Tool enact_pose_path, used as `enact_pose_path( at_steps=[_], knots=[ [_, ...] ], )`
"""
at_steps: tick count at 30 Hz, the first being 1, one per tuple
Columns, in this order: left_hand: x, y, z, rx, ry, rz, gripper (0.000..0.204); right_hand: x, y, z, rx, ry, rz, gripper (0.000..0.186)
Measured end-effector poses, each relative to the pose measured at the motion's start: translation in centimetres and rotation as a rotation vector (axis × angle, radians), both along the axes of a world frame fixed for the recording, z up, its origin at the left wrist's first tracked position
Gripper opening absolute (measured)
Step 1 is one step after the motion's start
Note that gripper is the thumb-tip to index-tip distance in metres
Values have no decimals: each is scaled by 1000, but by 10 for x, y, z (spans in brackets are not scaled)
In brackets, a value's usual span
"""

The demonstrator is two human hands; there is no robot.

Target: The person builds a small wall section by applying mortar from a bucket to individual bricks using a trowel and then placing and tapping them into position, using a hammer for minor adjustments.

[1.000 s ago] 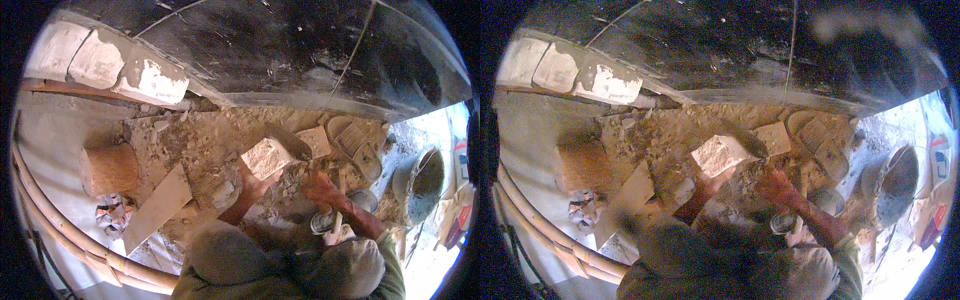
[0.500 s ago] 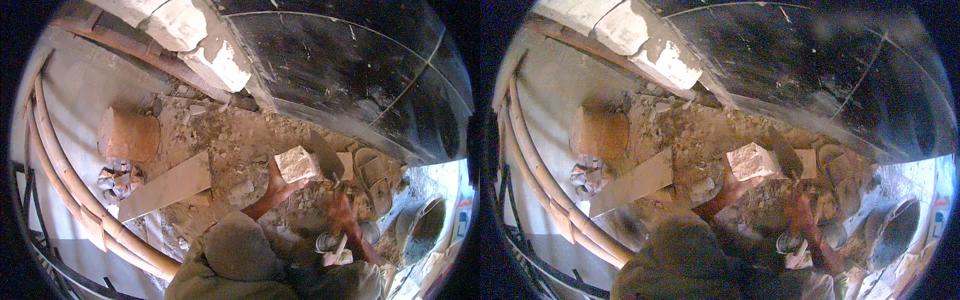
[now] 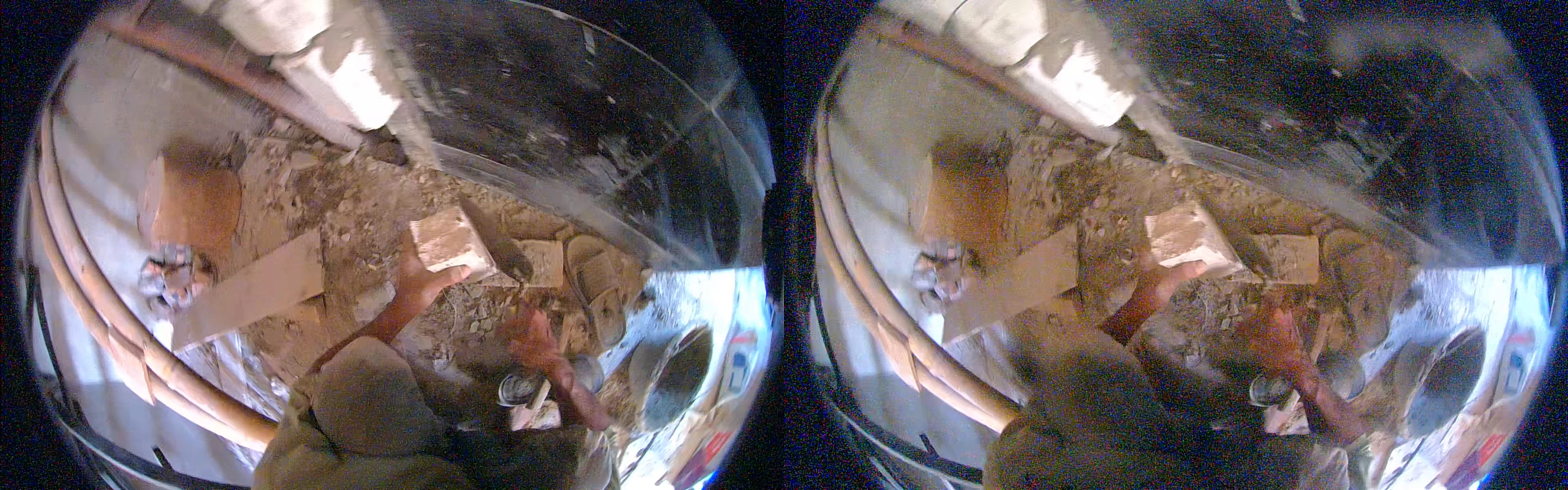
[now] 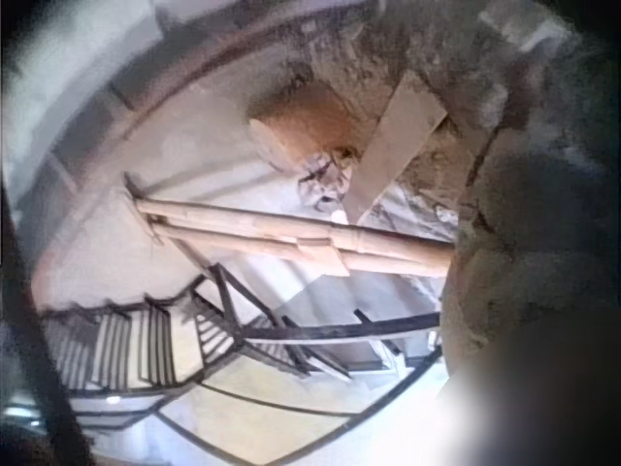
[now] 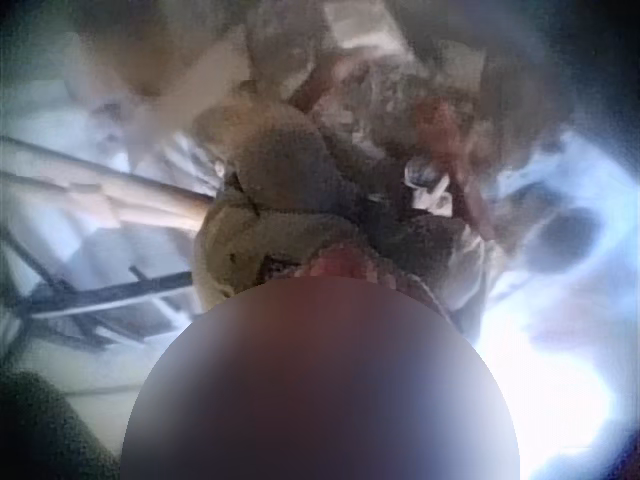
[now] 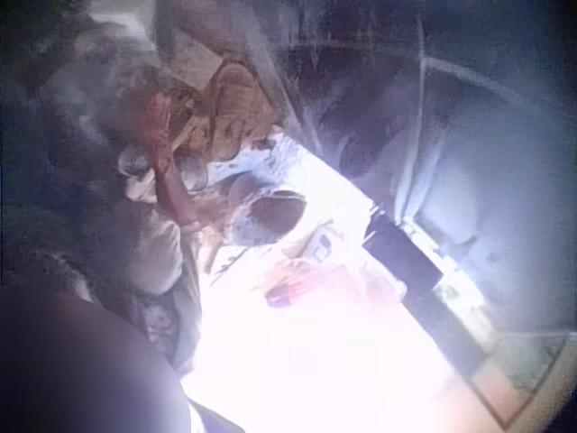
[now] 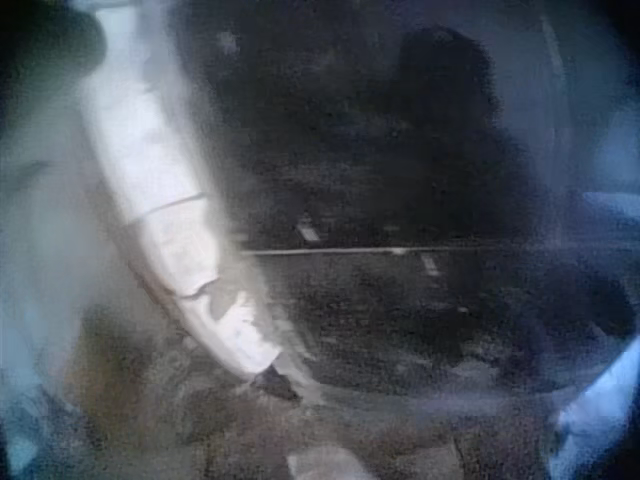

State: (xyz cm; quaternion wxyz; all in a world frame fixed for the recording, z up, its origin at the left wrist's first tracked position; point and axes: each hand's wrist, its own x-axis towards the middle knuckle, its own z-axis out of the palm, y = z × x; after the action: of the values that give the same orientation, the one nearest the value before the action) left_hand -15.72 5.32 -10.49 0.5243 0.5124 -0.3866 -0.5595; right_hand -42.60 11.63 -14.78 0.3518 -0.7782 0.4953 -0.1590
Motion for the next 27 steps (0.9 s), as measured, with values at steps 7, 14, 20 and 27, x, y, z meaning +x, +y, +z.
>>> enact_pose_path(
  at_steps=[7,14,20,27],
  knots=[
    [22,-16,15,-183,233,14,85,-28,1,-3,-116,377,241,35],
    [59,-78,7,-461,-9,322,83,-18,14,29,167,332,-143,32],
    [71,-121,12,-442,-558,596,89,-6,18,31,214,395,-159,31],
    [64,-151,26,-417,-586,643,87,4,20,25,234,375,-165,29]
  ],
)
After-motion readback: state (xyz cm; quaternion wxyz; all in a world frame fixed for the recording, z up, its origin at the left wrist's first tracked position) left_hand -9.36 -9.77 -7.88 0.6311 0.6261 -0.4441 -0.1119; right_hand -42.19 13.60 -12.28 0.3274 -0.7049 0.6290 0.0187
